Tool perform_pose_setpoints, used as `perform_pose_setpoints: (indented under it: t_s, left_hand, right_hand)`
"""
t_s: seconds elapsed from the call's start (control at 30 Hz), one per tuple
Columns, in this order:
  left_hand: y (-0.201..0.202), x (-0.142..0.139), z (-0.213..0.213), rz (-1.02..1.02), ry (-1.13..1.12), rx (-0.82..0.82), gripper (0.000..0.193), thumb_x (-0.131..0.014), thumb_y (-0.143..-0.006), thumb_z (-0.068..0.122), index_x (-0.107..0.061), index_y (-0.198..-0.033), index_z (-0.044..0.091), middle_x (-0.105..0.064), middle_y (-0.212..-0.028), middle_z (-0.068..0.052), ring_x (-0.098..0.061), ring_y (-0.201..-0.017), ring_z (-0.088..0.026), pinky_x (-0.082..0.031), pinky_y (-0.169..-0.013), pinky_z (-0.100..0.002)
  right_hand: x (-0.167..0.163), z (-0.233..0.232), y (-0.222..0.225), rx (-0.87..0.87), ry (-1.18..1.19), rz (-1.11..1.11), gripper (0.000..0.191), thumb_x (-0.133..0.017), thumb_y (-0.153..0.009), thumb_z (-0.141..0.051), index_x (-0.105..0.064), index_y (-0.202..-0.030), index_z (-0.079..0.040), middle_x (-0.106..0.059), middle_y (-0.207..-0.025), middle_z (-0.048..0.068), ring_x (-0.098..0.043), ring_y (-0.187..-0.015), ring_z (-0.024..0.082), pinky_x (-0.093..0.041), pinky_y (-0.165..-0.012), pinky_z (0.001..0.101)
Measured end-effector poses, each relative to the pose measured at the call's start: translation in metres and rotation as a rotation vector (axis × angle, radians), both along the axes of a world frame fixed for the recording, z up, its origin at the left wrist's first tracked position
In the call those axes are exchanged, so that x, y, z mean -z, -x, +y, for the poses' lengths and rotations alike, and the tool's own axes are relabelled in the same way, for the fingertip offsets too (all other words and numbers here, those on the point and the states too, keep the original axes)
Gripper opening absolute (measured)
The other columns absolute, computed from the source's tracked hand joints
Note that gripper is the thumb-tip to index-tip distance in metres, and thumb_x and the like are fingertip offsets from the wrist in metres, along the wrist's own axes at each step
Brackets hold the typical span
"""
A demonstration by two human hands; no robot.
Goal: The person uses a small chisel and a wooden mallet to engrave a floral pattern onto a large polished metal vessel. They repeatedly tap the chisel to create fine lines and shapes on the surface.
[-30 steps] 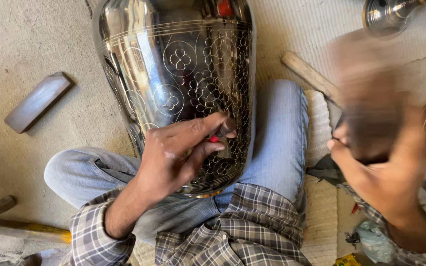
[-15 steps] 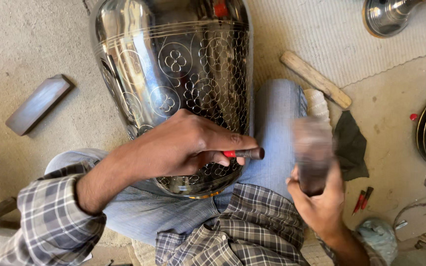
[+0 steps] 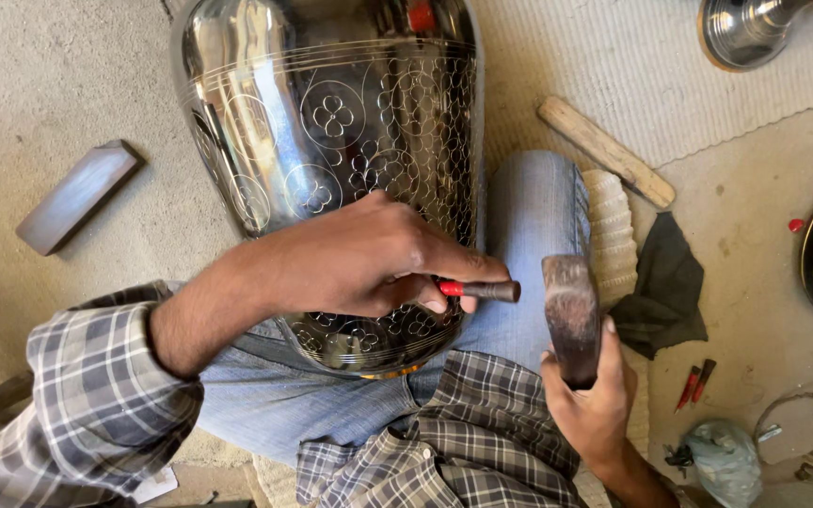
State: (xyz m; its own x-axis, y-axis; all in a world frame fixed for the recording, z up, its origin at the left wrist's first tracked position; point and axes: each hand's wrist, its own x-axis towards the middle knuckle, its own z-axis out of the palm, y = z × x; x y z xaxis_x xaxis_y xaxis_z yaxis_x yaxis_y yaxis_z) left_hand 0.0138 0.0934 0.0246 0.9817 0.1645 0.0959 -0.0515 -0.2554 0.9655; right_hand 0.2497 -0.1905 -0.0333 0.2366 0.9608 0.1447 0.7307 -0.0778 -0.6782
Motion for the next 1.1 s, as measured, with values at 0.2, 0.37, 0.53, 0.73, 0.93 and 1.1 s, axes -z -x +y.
perform_pose_setpoints:
  t_s: [0.2, 0.37, 0.53, 0.73, 0.93, 1.1]
  left_hand:
    - [-0.01, 0.001, 0.006, 0.166, 0.011, 0.209, 0.052, -0.072, -0.088, 0.001, -0.065, -0.137, 0.018, -0.08, -0.114, -0.005, -0.077, -0.062, -0.017, -0.055, -0.046, -0.036]
    - [-0.008, 0.002, 0.005, 0.089, 0.014, 0.192, 0.052, -0.067, -0.09, -0.004, -0.065, -0.137, 0.016, -0.075, -0.127, -0.006, -0.08, -0.077, -0.011, -0.059, -0.047, -0.031]
    - [0.003, 0.001, 0.0, 0.022, -0.034, 0.038, 0.048, -0.069, -0.09, -0.004, -0.067, -0.134, 0.013, -0.079, -0.116, -0.006, -0.082, -0.088, -0.014, -0.067, -0.066, -0.03]
    - [0.011, -0.004, -0.005, 0.043, -0.022, -0.103, 0.062, -0.067, -0.077, -0.016, -0.068, -0.133, 0.012, -0.077, -0.121, -0.008, -0.083, -0.09, -0.015, -0.069, -0.078, -0.031]
    - [0.012, -0.002, -0.009, 0.096, -0.066, -0.169, 0.058, -0.07, -0.077, -0.014, -0.07, -0.129, 0.012, -0.075, -0.127, -0.006, -0.082, -0.09, -0.016, -0.066, -0.059, -0.03]
    - [0.011, 0.001, -0.009, 0.047, -0.077, -0.178, 0.057, -0.074, -0.078, -0.01, -0.07, -0.131, 0.012, -0.076, -0.123, -0.006, -0.082, -0.09, -0.016, -0.066, -0.066, -0.03]
  right_hand:
    - [-0.019, 0.001, 0.005, 0.267, -0.203, 0.528, 0.089, -0.076, -0.087, 0.007, -0.018, -0.152, -0.012, -0.063, -0.102, 0.008, -0.065, -0.093, 0.014, -0.061, -0.091, 0.0318]
    - [-0.013, 0.009, -0.002, 0.002, -0.135, -0.046, 0.072, -0.074, -0.078, 0.011, -0.035, -0.136, -0.005, -0.065, -0.105, 0.023, -0.069, -0.094, 0.03, -0.059, -0.082, 0.0404]
    - [-0.005, 0.012, -0.008, 0.033, -0.073, 0.024, 0.071, -0.075, -0.083, 0.009, -0.041, -0.143, -0.009, -0.069, -0.1, 0.017, -0.072, -0.081, 0.027, -0.059, -0.072, 0.0384]
    - [-0.012, 0.026, -0.012, -0.052, -0.045, -0.025, 0.083, -0.073, -0.081, 0.009, -0.031, -0.153, 0.001, -0.07, -0.096, 0.016, -0.073, -0.078, 0.025, -0.06, -0.069, 0.0364]
    - [-0.023, 0.037, -0.004, 0.155, 0.044, 0.465, 0.069, -0.071, -0.083, 0.015, -0.036, -0.142, 0.005, -0.064, -0.096, 0.011, -0.065, -0.085, 0.016, -0.058, -0.081, 0.0299]
    - [-0.023, 0.04, -0.002, 0.164, -0.044, 0.469, 0.073, -0.071, -0.083, 0.015, -0.03, -0.142, 0.005, -0.062, -0.097, 0.007, -0.063, -0.086, 0.012, -0.055, -0.082, 0.0252]
